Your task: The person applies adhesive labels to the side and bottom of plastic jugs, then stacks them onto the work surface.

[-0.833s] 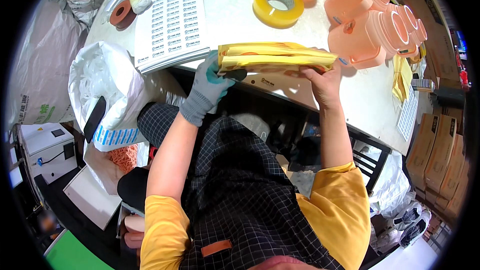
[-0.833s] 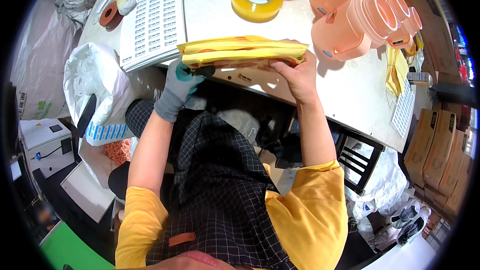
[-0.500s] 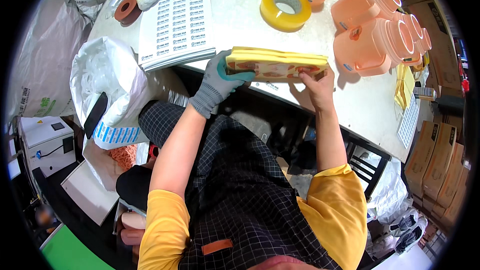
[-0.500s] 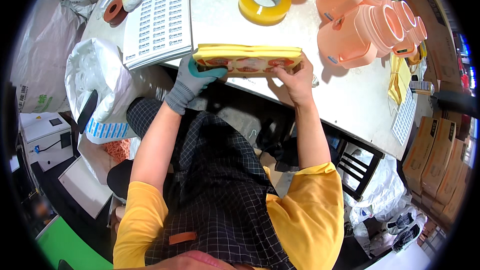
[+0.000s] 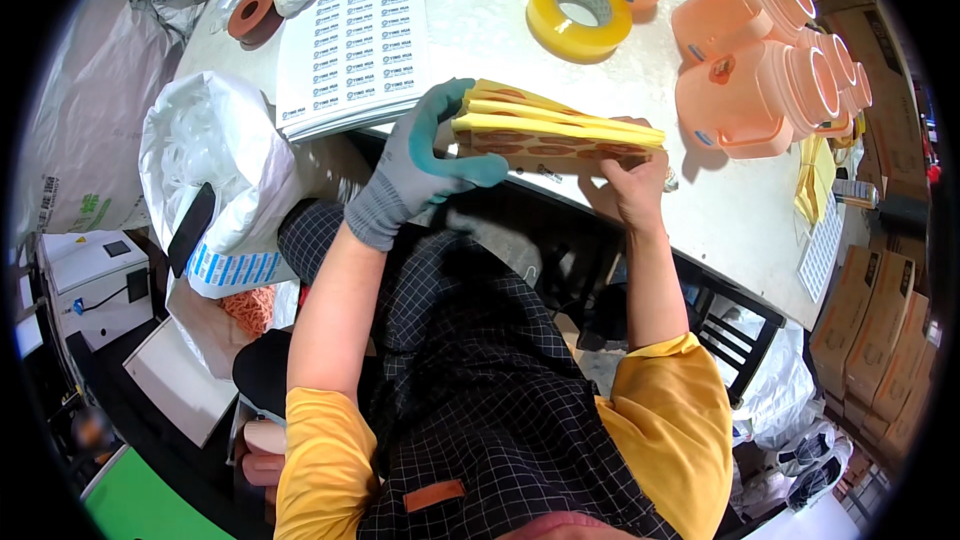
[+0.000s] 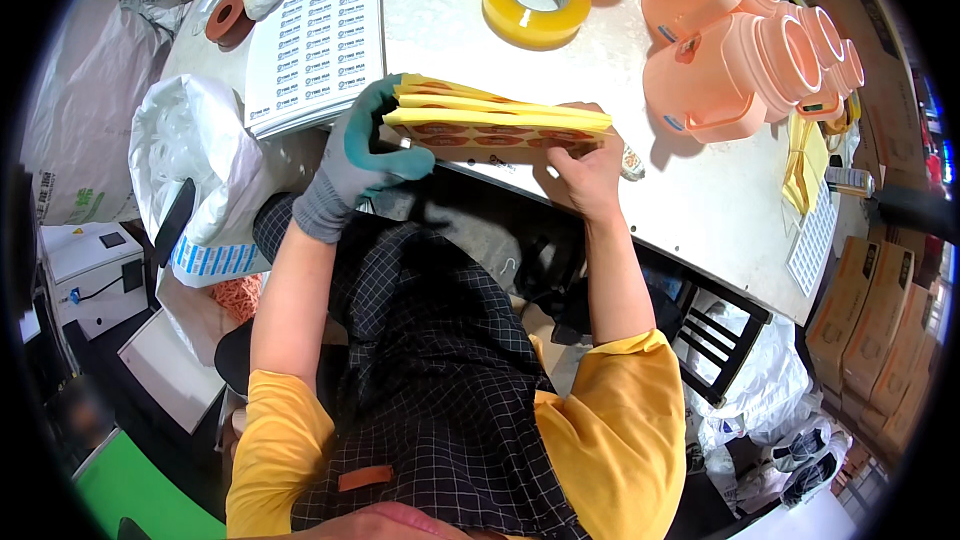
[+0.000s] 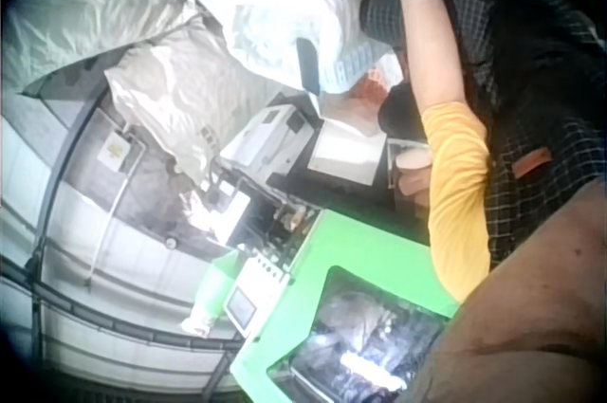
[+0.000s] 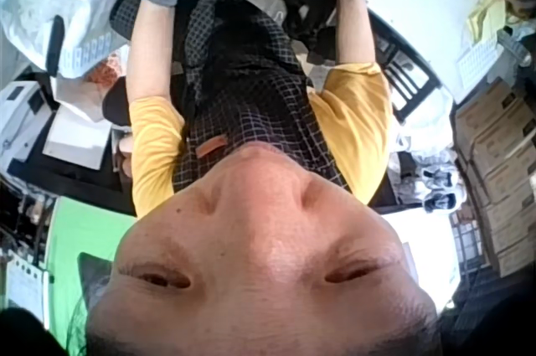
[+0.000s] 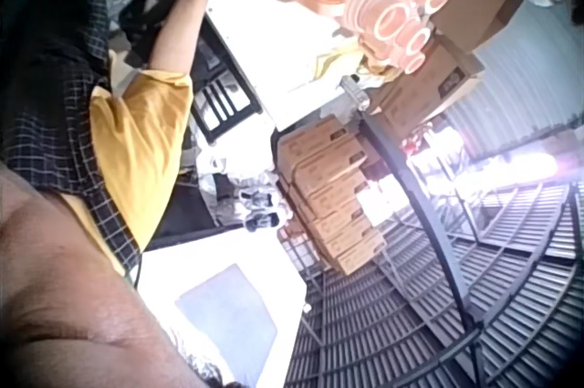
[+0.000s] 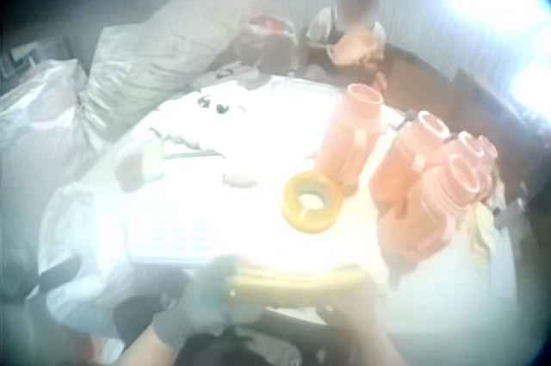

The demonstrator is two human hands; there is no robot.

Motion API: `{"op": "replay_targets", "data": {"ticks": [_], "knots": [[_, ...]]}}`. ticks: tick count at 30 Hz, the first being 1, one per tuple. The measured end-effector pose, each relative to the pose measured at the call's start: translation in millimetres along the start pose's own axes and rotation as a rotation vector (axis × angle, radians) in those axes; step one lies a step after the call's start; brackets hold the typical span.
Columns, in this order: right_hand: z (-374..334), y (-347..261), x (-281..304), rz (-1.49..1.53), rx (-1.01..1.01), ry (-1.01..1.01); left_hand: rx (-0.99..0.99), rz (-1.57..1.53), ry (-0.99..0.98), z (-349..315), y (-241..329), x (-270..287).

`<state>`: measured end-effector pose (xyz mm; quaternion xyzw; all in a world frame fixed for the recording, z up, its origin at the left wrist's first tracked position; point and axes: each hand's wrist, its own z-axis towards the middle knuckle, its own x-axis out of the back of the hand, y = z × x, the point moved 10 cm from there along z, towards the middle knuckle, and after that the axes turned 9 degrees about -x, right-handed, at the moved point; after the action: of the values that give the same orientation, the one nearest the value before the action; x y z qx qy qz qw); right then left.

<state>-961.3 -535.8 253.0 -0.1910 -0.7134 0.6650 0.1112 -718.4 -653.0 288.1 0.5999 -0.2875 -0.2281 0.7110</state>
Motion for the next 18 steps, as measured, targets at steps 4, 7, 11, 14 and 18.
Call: {"op": "replay_targets", "data": {"ticks": [4, 7, 11, 14, 18], "knots": [[2, 3, 4, -0.050, 0.011, -0.006, -0.070, -0.025, -0.028, 20, 19, 15], [1, 1, 4, -0.026, 0.016, -0.005, 0.138, 0.094, -0.192, 36, 18, 9], [1, -1, 1, -0.026, 0.075, -0.030, -0.237, 0.473, -0.473, 53, 32, 0], [1, -2, -1, -0.034, 0.090, -0.049, -0.644, 0.515, -0.497, 47, 50, -1], [0, -4, 0, -0.032, 0.103, -0.033, -0.592, 0.584, -0.566, 52, 45, 1]]}}
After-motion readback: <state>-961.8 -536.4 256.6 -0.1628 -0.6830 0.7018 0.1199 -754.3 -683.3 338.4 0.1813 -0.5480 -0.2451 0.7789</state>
